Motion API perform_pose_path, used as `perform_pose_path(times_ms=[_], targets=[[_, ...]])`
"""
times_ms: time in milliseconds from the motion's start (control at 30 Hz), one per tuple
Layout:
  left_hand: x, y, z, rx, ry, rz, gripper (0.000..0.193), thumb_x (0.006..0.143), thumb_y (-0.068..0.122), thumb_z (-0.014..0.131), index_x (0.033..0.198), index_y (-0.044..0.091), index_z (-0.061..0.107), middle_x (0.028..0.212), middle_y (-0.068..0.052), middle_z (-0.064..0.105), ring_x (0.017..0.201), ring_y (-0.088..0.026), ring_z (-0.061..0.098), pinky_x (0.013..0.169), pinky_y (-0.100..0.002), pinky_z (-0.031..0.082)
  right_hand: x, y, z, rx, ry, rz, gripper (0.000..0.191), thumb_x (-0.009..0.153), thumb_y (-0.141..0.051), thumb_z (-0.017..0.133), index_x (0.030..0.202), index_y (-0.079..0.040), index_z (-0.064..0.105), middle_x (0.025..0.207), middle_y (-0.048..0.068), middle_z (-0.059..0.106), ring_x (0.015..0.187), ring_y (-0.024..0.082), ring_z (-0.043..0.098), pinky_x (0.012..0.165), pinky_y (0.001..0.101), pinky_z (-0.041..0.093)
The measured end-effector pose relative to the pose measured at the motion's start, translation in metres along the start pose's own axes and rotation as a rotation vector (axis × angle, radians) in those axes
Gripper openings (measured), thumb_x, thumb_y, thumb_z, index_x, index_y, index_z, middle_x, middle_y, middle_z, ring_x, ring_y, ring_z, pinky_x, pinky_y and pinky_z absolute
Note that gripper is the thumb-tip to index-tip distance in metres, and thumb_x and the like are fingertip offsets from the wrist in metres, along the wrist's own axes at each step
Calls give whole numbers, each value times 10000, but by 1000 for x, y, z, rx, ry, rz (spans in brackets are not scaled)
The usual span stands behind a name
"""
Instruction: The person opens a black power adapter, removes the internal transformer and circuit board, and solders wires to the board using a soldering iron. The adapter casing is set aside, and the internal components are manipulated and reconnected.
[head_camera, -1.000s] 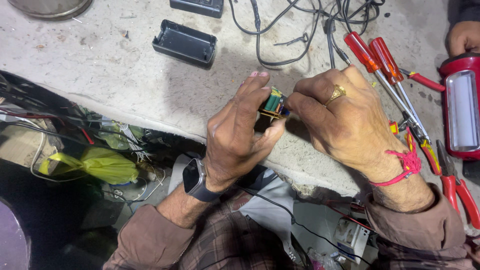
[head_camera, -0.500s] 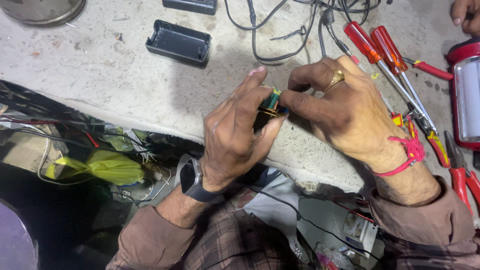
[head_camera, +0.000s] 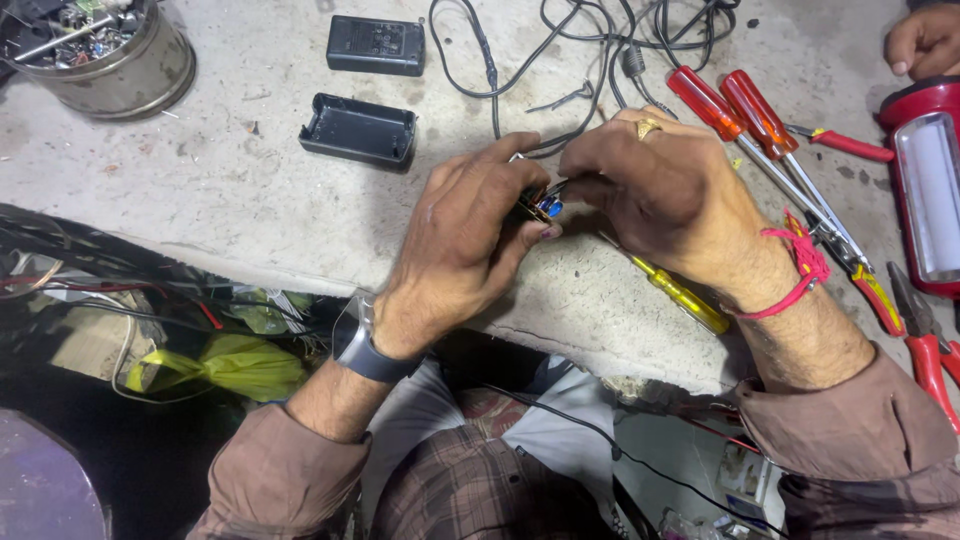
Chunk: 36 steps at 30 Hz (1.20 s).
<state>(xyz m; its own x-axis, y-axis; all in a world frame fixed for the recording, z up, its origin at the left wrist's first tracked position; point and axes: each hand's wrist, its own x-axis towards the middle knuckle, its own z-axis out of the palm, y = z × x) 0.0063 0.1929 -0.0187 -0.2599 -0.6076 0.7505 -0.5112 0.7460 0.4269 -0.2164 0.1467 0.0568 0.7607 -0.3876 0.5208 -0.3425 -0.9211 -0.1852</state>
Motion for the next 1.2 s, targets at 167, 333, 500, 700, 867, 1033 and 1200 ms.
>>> perform_pose_path(times_ms=[167, 333, 500, 700, 867, 1033, 1200], targets=[[1, -5, -6, 10, -23, 8, 417, 947, 210, 781, 1298, 96, 586, 1440, -147, 582, 1281, -307, 613, 1038, -435, 454, 0, 6, 7, 44, 30, 64, 418, 972, 9, 808, 1188, -6, 450, 1067, 119, 710, 925, 235, 758, 773, 310, 609], [5, -12, -11, 4, -48, 52, 452, 968, 252, 788, 1330, 106, 560, 1407, -101, 605, 1271, -274, 620, 1043, -433, 449, 7, 8, 7, 82, 18, 114, 408, 954, 7, 813, 1171, -5, 467, 1038, 113, 732, 958, 201, 764, 796, 295, 612], [6, -18, -10, -73, -39, 82, 452, 960, 234, 802, 1313, 107, 549, 1310, -79, 646, 1184, -273, 661, 992, -430, 515, 12, 8, 6, 117, 11, 150, 400, 969, 7, 806, 1160, -16, 455, 1031, 99, 761, 975, 175, 767, 812, 289, 601], [6, -22, -6, -223, -93, -31, 489, 955, 243, 811, 1301, 74, 512, 1160, -79, 662, 1030, -247, 718, 844, -381, 596, 15, 12, 7, 219, -21, 227, 371, 1008, 14, 779, 1194, -14, 459, 1042, 91, 769, 985, 164, 785, 797, 258, 628], [7, -23, -10, -192, -47, 90, 437, 981, 245, 792, 1279, 97, 509, 1251, -104, 661, 1114, -276, 706, 923, -379, 603, 21, 10, 5, 148, -20, 224, 414, 968, -11, 823, 1204, -13, 482, 1020, 109, 776, 998, 182, 783, 783, 264, 619], [7, -22, -12, -173, -59, 44, 459, 962, 262, 800, 1285, 92, 523, 1181, -90, 683, 1066, -273, 715, 882, -390, 595, 24, -3, 1, 43, -36, 239, 298, 946, -22, 818, 1144, -7, 597, 1027, 103, 781, 976, 186, 783, 788, 277, 613], [5, -24, -15, -165, -41, 34, 488, 962, 264, 800, 1322, 90, 520, 1179, -92, 682, 1065, -277, 713, 886, -394, 593, 26, -11, 1, 0, -50, 221, 194, 965, 22, 771, 1132, -8, 677, 1054, 115, 774, 988, 200, 778, 814, 293, 610]])
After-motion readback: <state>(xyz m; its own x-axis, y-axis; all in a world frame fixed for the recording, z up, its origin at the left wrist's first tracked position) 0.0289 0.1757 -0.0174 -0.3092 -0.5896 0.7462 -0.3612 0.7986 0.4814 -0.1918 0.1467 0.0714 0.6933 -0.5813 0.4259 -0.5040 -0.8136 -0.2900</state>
